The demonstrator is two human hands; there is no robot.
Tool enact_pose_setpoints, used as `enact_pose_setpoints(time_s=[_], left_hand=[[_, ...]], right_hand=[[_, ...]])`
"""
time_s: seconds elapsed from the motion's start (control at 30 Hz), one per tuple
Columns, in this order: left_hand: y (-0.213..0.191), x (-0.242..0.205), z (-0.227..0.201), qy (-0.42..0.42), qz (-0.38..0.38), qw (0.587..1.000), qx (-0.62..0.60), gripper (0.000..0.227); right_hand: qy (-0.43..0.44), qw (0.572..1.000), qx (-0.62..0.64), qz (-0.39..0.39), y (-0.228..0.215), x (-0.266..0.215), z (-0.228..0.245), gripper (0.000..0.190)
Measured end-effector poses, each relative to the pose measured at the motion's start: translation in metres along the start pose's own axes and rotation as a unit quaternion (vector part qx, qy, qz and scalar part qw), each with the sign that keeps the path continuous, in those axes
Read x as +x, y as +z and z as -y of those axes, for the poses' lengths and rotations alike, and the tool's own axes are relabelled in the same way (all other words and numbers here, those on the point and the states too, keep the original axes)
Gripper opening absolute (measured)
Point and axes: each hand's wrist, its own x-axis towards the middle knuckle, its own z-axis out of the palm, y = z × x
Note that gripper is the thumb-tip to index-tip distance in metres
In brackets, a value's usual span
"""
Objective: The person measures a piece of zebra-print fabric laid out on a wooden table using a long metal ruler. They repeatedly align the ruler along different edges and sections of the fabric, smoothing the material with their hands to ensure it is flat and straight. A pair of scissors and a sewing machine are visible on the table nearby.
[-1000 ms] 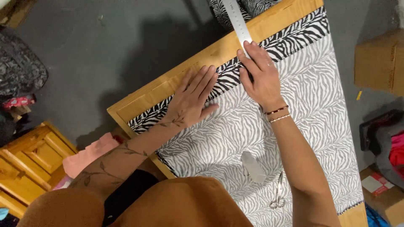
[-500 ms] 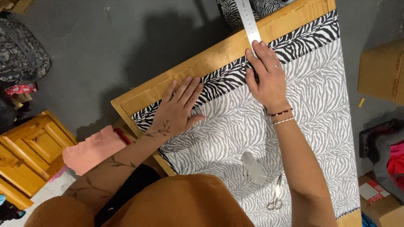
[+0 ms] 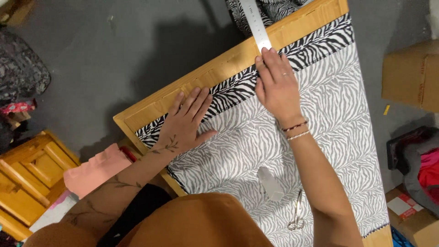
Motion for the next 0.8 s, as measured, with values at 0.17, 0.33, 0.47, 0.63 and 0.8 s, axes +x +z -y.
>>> enact_pose_setpoints(time_s=[0.17,0.33,0.47,0.63,0.8], left_hand=[[0.002,0.001,-0.001,-0.014,-0.002,1.0,-0.011,0.088],[0.007,0.0,-0.003,-0.002,-0.018,1.0,0.011,0.087],[0.004,0.001,-0.002,-0.012,-0.007,1.0,-0.004,0.086],[-0.002,-0.002,0.0,0.001,0.0,1.0,-0.011,0.089],[-0.011,-0.015,0.008,0.01,0.016,0.999,-0.034,0.087]], right_hand=[[-0.168,0.95,-0.192,0.182,-0.042,0.041,0.072,0.04],[-0.071,0.994,0.075,0.019,0.013,-0.008,0.098,0.06],[-0.02,0.997,0.074,0.0,0.016,-0.007,0.076,0.048],[0.053,0.995,0.082,0.017,0.004,-0.001,0.052,0.067],[0.077,0.994,0.071,-0.018,0.004,0.003,0.042,0.052]])
